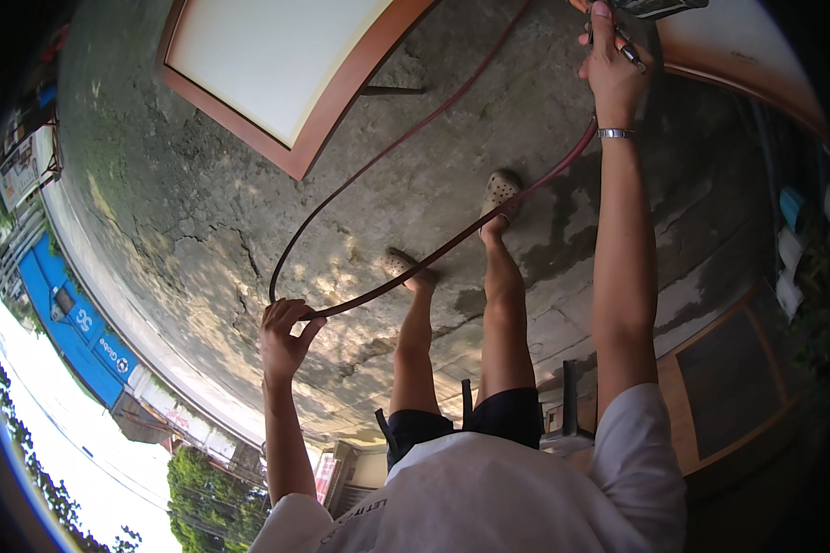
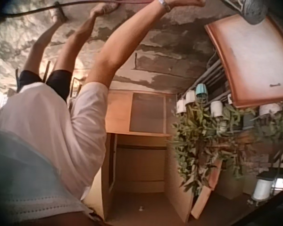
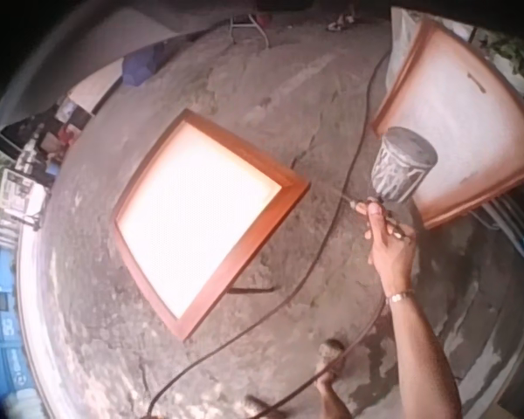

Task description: The person uses a spray gun to apply a light-colored finish to two wooden frames placed on the ground. They move around the frames to cover all sides, holding the spray gun in the right hand and the hose in the left.

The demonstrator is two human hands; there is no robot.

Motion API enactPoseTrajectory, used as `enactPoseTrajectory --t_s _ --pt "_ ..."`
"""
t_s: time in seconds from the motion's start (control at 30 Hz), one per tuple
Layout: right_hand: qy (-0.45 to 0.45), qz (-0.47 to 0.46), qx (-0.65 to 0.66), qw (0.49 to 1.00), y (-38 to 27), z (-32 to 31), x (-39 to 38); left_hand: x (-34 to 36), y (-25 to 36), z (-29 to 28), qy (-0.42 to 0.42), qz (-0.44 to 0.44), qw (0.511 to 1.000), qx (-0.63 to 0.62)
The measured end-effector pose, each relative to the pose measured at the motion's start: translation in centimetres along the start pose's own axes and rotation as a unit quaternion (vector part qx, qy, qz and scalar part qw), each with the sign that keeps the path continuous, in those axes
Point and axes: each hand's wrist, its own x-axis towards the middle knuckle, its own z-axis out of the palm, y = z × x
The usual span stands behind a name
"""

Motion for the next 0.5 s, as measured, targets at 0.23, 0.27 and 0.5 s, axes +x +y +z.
enactPoseTrajectory --t_s 0.23,0.27,0.5 --pt "0.033 -0.011 0.045 0.998 -0.3 -1.4 2.4 1.1 2.3 0.9 -0.003 -0.013 1.0 -0.011" --pt "0.025 0.017 0.053 0.998 -0.6 -1.4 1.7 1.0 2.3 0.9 -0.007 -0.017 1.0 -0.009" --pt "-0.032 0.038 0.095 0.994 0.3 -0.5 -7.4 -0.7 -0.5 0.6 0.001 0.028 1.0 0.005"
